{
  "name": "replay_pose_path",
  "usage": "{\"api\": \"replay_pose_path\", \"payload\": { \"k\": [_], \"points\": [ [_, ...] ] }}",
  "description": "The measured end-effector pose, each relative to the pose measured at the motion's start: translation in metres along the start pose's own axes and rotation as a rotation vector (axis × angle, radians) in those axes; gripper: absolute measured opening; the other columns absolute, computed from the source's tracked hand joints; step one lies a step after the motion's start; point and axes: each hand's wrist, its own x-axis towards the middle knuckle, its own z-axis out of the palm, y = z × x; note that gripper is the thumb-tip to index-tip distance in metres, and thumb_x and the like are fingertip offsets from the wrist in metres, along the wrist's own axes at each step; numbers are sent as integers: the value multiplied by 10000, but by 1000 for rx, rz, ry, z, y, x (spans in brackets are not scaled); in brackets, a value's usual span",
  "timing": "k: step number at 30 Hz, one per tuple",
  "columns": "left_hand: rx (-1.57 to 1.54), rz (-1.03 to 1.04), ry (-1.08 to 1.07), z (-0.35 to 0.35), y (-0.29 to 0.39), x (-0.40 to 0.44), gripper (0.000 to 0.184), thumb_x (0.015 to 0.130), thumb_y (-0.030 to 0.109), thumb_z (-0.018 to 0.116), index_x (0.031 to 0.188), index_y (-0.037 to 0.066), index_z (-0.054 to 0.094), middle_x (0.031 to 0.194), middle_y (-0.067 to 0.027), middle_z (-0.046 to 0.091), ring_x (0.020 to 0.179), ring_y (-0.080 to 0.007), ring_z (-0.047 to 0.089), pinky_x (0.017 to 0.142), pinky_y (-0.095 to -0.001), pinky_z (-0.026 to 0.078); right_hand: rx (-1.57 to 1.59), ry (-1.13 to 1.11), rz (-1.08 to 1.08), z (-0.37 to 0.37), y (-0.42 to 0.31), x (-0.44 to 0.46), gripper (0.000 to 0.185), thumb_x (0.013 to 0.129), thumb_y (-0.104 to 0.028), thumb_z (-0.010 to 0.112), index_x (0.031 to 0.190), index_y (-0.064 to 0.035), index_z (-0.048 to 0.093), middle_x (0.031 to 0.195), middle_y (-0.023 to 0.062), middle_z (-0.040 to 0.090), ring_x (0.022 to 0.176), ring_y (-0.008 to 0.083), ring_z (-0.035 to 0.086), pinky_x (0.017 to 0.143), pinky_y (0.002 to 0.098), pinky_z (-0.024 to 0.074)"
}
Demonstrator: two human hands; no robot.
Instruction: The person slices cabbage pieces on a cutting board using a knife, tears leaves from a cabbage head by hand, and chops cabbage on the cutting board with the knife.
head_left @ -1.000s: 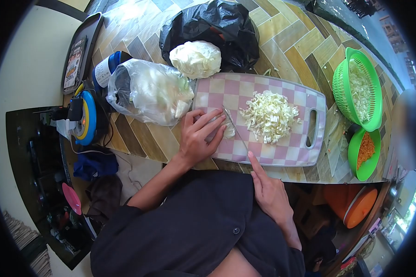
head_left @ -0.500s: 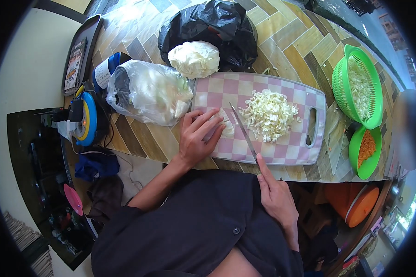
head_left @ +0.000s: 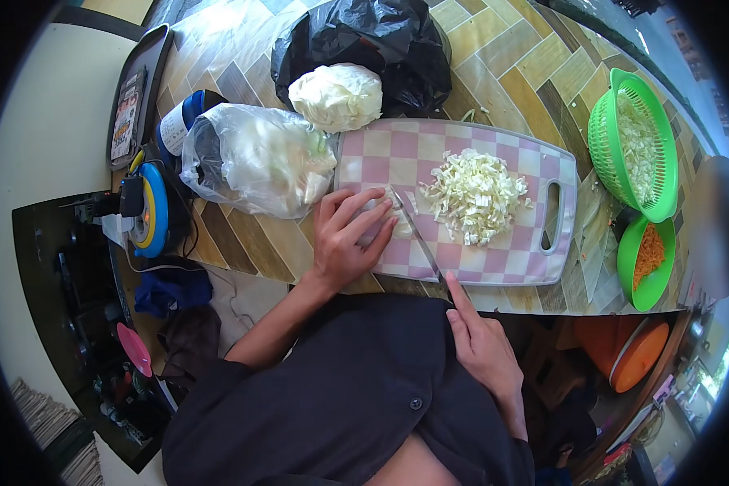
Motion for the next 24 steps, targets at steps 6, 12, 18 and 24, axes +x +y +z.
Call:
{"api": "replay_pose_path", "payload": {
  "k": [6, 12, 18, 24],
  "points": [
    [-14, -22, -33, -2, 0, 1, 292, 821, 97, 858, 1103, 84, 783, 1225, -61, 750, 1104, -297, 622, 971, -409, 494, 76, 68, 146, -7, -12, 3, 554, 1101, -209, 517, 1631, -140, 376, 683, 266, 622, 689, 487, 666, 667, 521, 522],
    [6, -4, -60, -9, 4, 2, 281, 824, 115, 859, 1093, 82, 783, 1202, -61, 743, 1124, -304, 621, 993, -420, 484, 179, 100, 86, -8, -5, 3, 463, 1116, -211, 503, 1555, -68, 467, 796, 213, 681, 723, 360, 706, 720, 449, 543],
    [-21, -26, -45, -13, 12, 4, 296, 821, 162, 868, 1096, 96, 778, 1201, -34, 720, 1125, -294, 605, 989, -414, 455, 207, 109, 8, -12, -7, 0, 520, 1101, -161, 513, 1610, -110, 418, 968, 252, 706, 858, 379, 729, 807, 445, 554],
    [26, 19, -44, -9, 8, -1, 308, 808, 198, 885, 1083, 113, 777, 1174, 0, 717, 1100, -271, 610, 972, -402, 443, 93, 69, -36, -14, -11, -1, 564, 1084, -144, 508, 1634, -197, 394, 1053, 299, 706, 963, 507, 671, 837, 512, 547]
  ]
}}
